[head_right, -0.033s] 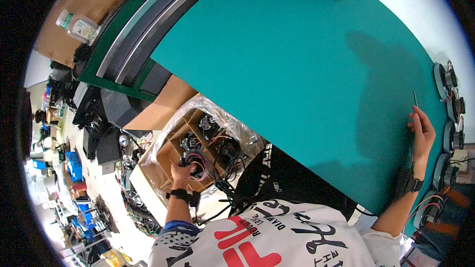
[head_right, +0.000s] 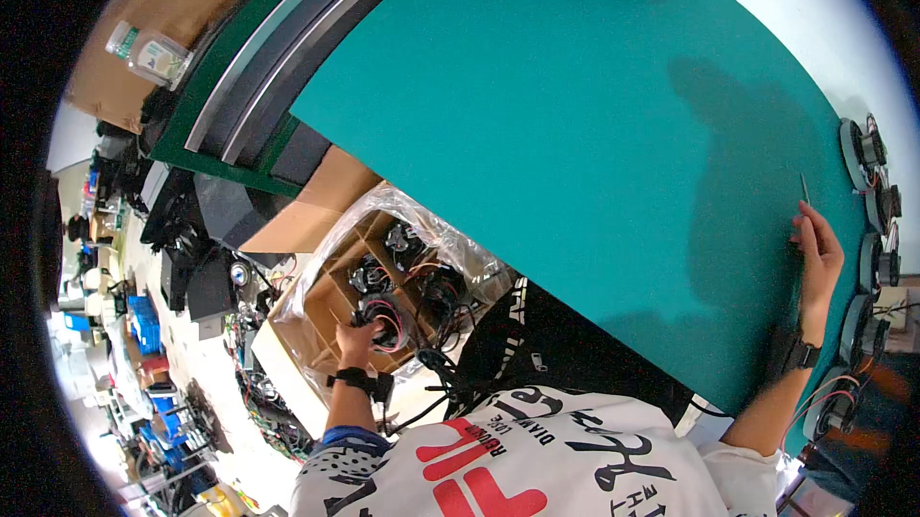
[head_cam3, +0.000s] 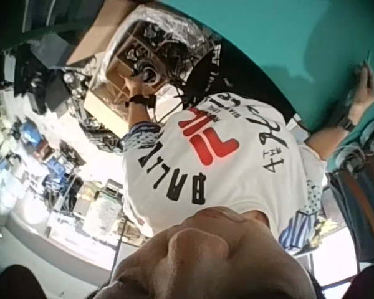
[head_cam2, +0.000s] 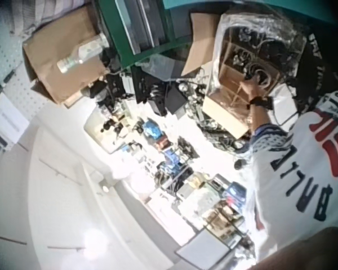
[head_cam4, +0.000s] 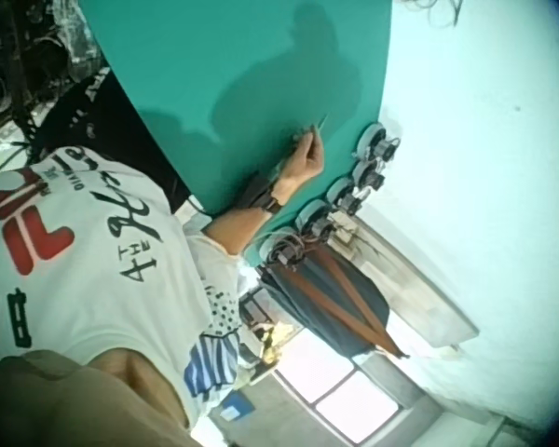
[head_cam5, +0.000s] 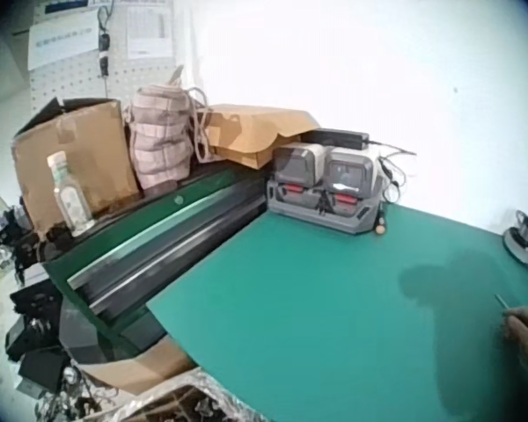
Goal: Assembling or inspecting electronic motor or fan components on a workbench.
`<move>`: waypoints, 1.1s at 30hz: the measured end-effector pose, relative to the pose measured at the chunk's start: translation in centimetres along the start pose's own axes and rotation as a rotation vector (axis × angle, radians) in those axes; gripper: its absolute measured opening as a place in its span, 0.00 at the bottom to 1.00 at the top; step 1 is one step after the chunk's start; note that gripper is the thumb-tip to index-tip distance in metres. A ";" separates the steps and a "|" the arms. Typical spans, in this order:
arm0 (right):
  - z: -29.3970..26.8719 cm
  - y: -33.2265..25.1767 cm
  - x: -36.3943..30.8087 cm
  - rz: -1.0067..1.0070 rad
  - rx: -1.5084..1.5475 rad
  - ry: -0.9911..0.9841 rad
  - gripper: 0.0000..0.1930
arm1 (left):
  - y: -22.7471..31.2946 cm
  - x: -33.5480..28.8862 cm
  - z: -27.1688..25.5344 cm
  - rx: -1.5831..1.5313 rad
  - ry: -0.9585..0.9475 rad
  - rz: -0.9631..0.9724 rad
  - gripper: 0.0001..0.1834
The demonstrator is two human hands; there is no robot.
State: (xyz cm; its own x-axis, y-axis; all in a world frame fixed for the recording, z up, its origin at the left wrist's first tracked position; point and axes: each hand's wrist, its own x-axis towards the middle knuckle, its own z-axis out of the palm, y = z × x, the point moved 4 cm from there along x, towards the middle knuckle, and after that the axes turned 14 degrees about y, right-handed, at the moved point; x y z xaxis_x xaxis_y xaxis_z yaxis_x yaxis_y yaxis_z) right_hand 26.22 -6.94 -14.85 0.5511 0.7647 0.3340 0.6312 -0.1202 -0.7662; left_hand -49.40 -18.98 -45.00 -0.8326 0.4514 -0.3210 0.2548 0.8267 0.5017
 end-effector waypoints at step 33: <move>1.5 -4.5 -2.1 -0.123 -0.046 0.065 0.13 | 12.3 0.1 -5.4 -0.869 0.327 0.131 0.09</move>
State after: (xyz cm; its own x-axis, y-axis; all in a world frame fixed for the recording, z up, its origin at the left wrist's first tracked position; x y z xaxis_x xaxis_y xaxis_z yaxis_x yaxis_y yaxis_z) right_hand 21.38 -7.00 -12.91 0.5011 0.7329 0.4601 0.7196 -0.0576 -0.6920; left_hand -49.02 -10.59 -34.49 -0.9536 0.2977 -0.0438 0.0094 0.1750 0.9845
